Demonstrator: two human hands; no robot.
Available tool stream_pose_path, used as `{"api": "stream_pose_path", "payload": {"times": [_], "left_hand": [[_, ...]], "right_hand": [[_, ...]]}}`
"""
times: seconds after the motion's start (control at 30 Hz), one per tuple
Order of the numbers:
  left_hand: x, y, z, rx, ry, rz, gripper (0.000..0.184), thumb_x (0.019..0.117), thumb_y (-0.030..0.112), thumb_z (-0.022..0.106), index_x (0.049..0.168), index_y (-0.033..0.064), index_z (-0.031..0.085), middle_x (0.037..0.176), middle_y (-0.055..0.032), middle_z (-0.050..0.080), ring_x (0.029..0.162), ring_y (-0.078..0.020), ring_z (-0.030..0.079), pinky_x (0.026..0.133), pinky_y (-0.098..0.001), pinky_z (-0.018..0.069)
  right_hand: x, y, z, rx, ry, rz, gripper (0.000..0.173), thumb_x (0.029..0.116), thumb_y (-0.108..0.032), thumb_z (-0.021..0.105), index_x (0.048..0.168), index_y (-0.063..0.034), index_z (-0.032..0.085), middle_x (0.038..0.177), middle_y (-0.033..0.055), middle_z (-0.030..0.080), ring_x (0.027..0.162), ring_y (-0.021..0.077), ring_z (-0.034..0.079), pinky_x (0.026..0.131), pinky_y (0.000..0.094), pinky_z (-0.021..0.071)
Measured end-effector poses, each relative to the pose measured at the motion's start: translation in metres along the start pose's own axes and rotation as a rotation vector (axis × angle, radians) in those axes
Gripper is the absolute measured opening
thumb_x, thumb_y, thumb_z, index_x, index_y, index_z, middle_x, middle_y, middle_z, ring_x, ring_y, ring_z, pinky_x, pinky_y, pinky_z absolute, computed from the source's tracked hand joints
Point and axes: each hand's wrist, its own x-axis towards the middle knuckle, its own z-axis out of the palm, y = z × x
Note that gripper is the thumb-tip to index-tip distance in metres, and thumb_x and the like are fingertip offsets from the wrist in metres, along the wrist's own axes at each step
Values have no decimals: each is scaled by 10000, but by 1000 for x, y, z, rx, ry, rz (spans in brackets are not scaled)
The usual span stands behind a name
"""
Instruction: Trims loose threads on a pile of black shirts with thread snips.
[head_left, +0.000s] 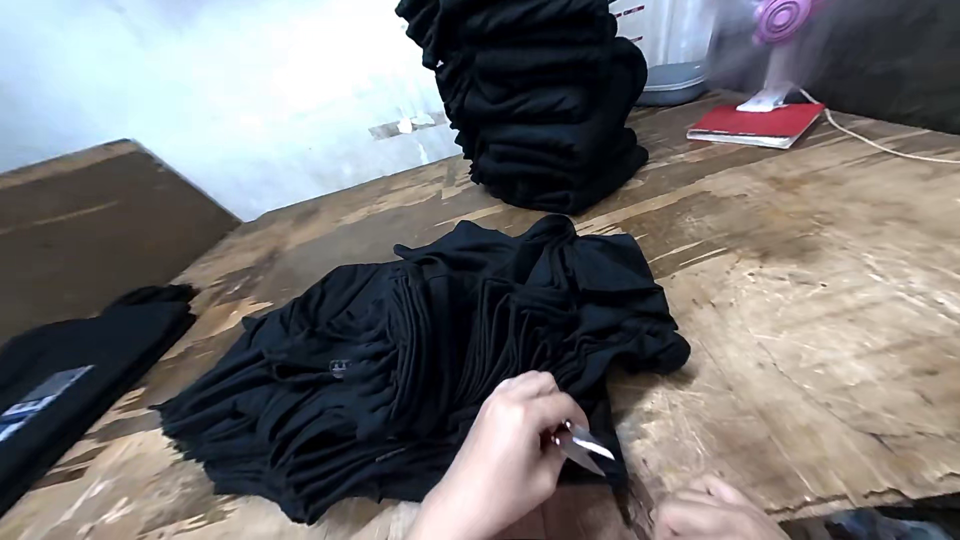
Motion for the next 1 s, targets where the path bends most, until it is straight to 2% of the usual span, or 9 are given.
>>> {"api": "stream_pose_path", "payload": {"times": [0.07, 0.17, 0.23, 0.37, 0.43, 0.5, 0.67, 0.83, 1.0], "left_hand": [[12, 3, -5, -18, 42, -72, 117, 786, 107, 707, 861, 178, 763, 767, 65, 604, 667, -5, 556, 596, -172, 493], [25, -2, 2, 91, 32, -39, 336, 814, 90, 659, 1069, 276, 774, 831, 75, 632, 742, -46, 607, 672, -262, 554], [26, -8, 6, 134, 20, 49, 355, 792, 43, 656, 1007, 282, 804, 771, 56, 615, 721, -88, 603, 671, -308, 544], [7, -13, -6, 283, 135, 38, 114, 784, 280, 667, 804, 251, 775, 671, 93, 562, 653, -57, 577, 592, -282, 508], [1, -6, -10, 330, 129, -49, 217, 819, 443, 651, 825, 260, 768, 684, 97, 554, 651, -53, 565, 576, -286, 495], [4, 1, -9, 356, 74, -128, 162, 775, 364, 698, 880, 248, 740, 745, 79, 589, 704, -92, 601, 624, -340, 528], [7, 7, 15, 312, 245, -124, 237, 712, -22, 682, 865, 155, 718, 734, 38, 652, 671, -123, 659, 611, -343, 585], [-11, 15, 12, 251, 33, -100, 308, 903, 294, 700, 1202, 222, 718, 1023, 42, 702, 951, -176, 650, 803, -392, 531], [-14, 29, 10, 313, 5, 13, 191, 952, 227, 663, 1114, 231, 765, 995, 24, 717, 892, -208, 663, 740, -401, 520]], "right_hand": [[10, -11, 7, -2, 241, 60, 343, 958, -414, 704, 814, -108, 762, 935, 72, 740, 887, 229, 693, 826, 471, 550], [39, -8, 38, -155, 570, 44, 209, 922, -408, 746, 959, -211, 805, 1034, 58, 706, 921, 205, 648, 796, 404, 543], [44, 1, 48, -161, 632, 0, 113, 919, -345, 750, 958, -279, 833, 1046, 33, 713, 907, 174, 625, 788, 376, 506], [12, 6, 8, 24, 340, 31, 77, 897, -285, 784, 885, -237, 843, 926, 43, 689, 917, 208, 597, 855, 436, 449], [-4, 10, -15, -3, 54, 52, 135, 901, -313, 771, 911, -198, 840, 954, 66, 719, 929, 268, 626, 901, 522, 434], [-9, 11, -24, -11, -72, 66, 267, 906, -426, 755, 896, -170, 829, 984, 59, 744, 948, 270, 649, 923, 537, 430], [16, -10, 6, 81, 466, 315, 319, 945, -450, 722, 937, -146, 820, 1015, 62, 713, 974, 219, 649, 866, 457, 530], [25, -5, 34, 96, 592, 335, 152, 920, -285, 758, 875, -148, 804, 1058, 38, 712, 1042, 208, 639, 935, 448, 507], [27, -7, 35, 98, 702, 330, 142, 947, -205, 706, 895, -86, 765, 1141, 100, 676, 1107, 200, 609, 946, 342, 514]]}}
